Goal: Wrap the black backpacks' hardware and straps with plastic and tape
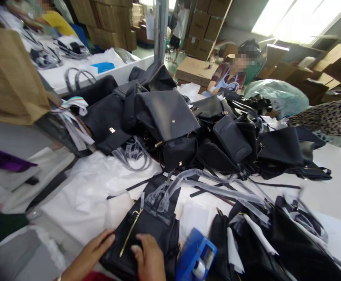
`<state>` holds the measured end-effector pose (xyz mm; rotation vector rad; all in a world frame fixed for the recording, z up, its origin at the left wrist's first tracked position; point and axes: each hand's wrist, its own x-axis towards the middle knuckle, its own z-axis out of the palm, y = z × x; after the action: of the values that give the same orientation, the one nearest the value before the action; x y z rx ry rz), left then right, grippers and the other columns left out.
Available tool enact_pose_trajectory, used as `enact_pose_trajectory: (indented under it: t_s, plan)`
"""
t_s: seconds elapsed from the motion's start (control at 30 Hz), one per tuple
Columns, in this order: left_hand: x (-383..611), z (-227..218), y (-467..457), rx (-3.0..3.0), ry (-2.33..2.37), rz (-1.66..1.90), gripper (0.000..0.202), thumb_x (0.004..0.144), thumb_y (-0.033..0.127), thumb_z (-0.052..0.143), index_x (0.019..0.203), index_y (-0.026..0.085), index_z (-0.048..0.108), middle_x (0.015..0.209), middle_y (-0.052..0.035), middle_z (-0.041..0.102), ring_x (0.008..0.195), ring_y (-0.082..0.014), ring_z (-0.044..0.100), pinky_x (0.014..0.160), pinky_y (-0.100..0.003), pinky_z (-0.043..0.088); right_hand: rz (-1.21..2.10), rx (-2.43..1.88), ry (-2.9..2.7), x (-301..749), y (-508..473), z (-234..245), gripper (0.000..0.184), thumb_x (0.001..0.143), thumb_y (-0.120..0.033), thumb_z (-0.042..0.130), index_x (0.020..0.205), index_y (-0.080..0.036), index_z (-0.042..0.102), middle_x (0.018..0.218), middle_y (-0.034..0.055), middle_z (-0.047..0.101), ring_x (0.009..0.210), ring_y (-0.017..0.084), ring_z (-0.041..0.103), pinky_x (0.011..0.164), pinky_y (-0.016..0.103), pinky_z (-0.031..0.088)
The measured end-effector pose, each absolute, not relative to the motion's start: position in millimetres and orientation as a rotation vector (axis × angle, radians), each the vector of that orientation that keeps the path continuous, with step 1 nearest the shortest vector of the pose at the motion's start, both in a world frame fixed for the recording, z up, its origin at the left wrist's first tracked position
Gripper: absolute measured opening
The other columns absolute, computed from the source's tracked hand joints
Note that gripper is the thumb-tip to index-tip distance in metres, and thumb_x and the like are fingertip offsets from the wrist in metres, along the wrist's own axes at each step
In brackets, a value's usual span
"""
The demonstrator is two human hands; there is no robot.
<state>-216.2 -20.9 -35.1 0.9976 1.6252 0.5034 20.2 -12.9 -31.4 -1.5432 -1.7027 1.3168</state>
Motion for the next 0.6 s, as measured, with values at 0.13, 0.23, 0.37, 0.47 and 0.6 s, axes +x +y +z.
enact_pose_trajectory:
  t_s: [0.13,0.23,0.37,0.47,0.6]
  plan:
    - [-187.6,-37.3,-51.6,1.045,1.768,0.527,0.047,0.083,0.054,0.045,0.111,0.020,0.063,0.119,-0.0085,0.066,0.118,-0.0282,0.055,0.105,-0.038,0.039,1.250,-1.606,-1.802,0.1,-32.6,-39.0,0.021,0.087,-0.031,0.053,0.095,-0.023,0.070,0.095,0.0086,0.069,0.093,0.025,0.064,0.085,0.033,0.046]
    - [-183.4,-34.3,-47.1,1.075,1.796,0.566,0.046,0.083,0.056,0.043,0.101,0.019,0.065,0.107,-0.0099,0.070,0.109,-0.0289,0.059,0.095,-0.036,0.044,1.275,-1.629,-1.748,-5.3,-17.2,-36.4,0.025,0.089,-0.037,0.049,0.087,-0.022,0.070,0.083,0.0063,0.070,0.081,0.023,0.065,0.076,0.030,0.047]
    - [-191.2,-29.3,-51.7,1.105,1.730,0.658,0.046,0.087,0.057,0.034,0.085,0.021,0.061,0.083,-0.0051,0.069,0.084,-0.0224,0.062,0.079,-0.030,0.045,1.372,-1.514,-1.783,-15.5,-6.7,-31.9,0.031,0.089,-0.043,0.046,0.082,-0.022,0.068,0.078,0.0037,0.070,0.075,0.022,0.066,0.072,0.029,0.048]
    - [-205.1,-33.4,-72.3,1.057,1.817,0.753,0.044,0.089,0.054,0.032,0.079,0.022,0.059,0.077,-0.0022,0.066,0.077,-0.0194,0.059,0.074,-0.028,0.044,1.296,-1.485,-1.855,-10.6,-14.9,-46.9,0.033,0.086,-0.047,0.048,0.089,-0.022,0.069,0.090,0.0073,0.071,0.086,0.023,0.067,0.080,0.031,0.049]
    - [-235.7,-48.3,-114.0,0.926,1.969,0.834,0.036,0.086,0.048,0.037,0.076,0.020,0.058,0.073,-0.0026,0.065,0.075,-0.0201,0.061,0.070,-0.028,0.045,1.245,-1.429,-1.938,14.5,-21.7,-78.0,0.042,0.078,-0.058,0.052,0.087,-0.021,0.071,0.092,0.0106,0.072,0.090,0.026,0.068,0.084,0.034,0.052]
